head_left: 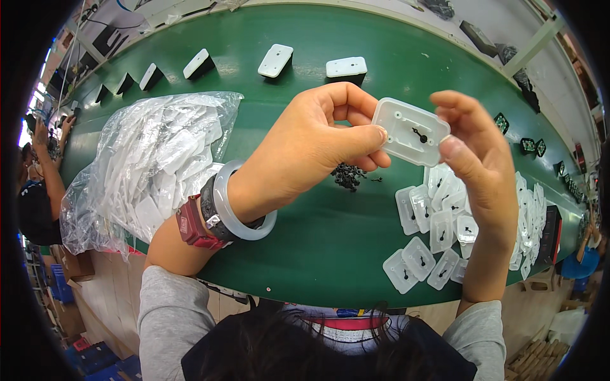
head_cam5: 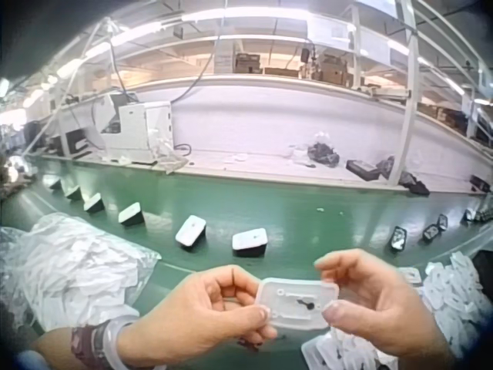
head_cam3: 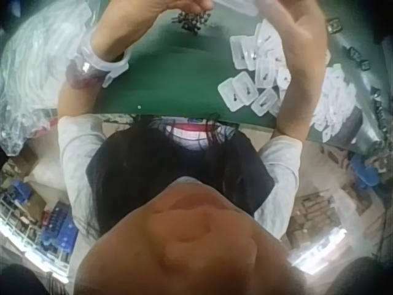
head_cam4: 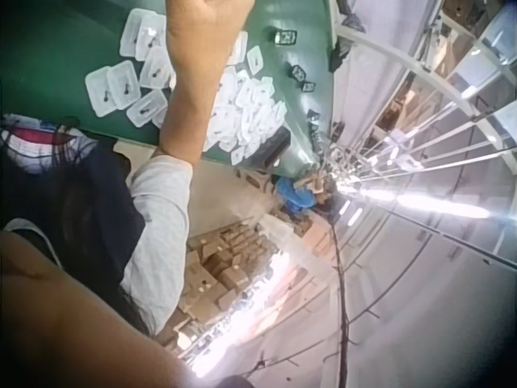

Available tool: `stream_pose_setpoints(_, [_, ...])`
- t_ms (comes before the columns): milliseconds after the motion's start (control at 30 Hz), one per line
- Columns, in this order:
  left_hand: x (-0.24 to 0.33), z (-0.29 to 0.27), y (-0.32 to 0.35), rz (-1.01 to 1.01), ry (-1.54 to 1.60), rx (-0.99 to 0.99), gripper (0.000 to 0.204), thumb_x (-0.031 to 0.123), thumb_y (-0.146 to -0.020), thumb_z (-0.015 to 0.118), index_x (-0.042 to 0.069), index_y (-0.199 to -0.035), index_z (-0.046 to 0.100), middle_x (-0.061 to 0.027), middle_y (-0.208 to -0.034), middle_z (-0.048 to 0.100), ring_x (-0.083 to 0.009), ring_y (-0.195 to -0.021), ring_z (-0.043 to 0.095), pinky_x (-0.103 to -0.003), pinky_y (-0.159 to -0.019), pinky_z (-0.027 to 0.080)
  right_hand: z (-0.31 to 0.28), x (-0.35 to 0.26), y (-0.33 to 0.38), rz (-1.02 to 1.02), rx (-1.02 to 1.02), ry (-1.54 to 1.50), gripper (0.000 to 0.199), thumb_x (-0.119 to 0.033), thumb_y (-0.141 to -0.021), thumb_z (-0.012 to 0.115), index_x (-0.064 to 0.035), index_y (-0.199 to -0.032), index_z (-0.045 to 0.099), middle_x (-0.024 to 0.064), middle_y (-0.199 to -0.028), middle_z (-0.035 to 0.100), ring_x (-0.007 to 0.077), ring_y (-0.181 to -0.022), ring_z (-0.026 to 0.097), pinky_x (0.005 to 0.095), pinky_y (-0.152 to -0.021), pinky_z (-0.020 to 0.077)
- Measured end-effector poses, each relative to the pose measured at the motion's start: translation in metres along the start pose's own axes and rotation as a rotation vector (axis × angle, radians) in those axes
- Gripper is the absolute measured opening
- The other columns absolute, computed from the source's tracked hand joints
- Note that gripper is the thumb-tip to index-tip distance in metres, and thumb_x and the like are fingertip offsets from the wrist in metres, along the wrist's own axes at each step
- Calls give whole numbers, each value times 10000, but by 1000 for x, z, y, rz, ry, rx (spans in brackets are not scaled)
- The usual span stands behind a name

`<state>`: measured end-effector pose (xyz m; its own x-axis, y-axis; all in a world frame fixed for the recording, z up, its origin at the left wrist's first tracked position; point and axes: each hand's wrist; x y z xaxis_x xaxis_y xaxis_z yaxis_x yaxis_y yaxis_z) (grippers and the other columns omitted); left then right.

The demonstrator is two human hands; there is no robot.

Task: Assembling small plastic back plates for electronic devices by adding internal components and inspecting them.

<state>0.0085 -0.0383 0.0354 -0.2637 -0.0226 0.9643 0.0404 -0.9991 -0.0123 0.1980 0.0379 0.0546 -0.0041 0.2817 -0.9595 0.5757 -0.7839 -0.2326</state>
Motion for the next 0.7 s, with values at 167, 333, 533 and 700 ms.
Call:
stream_pose_setpoints(167, [-1, 6, 2, 39, -49, 16, 209, -2, -823, 630, -33, -1002, 526, -118, -868, 607, -173, -703, 665, -205, -631, 543, 1, 4, 1, 242, -90, -165, 221, -109, -822, 601, 6, -1011, 603, 77, -898, 581, 120, -802, 511, 224, -709, 423])
stream_pose_setpoints(333, [-4, 9, 4, 91, -128, 30, 194, -35, -819, 618, -30, -992, 529, -115, -868, 605, -169, -703, 663, -206, -634, 542, 2, 11, 1, 274, -108, -171, 173, -132, -833, 594, -3, -948, 599, 79, -845, 590, 122, -787, 522, 225, -702, 429])
stream_pose_setpoints(533, [-4, 9, 3, 83, -115, 32, 188, -44, -818, 615, -29, -985, 530, -112, -861, 604, -165, -702, 661, -208, -634, 541, 3, 12, 1, 255, -87, -155, 146, -133, -827, 600, -16, -913, 594, 69, -804, 588, 121, -750, 526, 221, -685, 430])
stream_pose_setpoints(700, [-6, 7, 2, 32, -58, 18, 187, -40, -818, 617, -31, -983, 529, -108, -850, 603, -164, -697, 661, -207, -633, 541, 3, 11, 2, 241, -99, -126, 149, -137, -824, 603, -17, -912, 595, 65, -788, 586, 119, -721, 524, 220, -670, 431])
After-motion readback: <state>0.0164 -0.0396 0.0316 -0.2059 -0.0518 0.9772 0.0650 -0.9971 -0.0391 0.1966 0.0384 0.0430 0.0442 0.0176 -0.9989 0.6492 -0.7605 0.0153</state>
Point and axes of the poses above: each hand's wrist, its own y-axis away from the middle knuckle, its own z-axis out of the palm, x = y × z
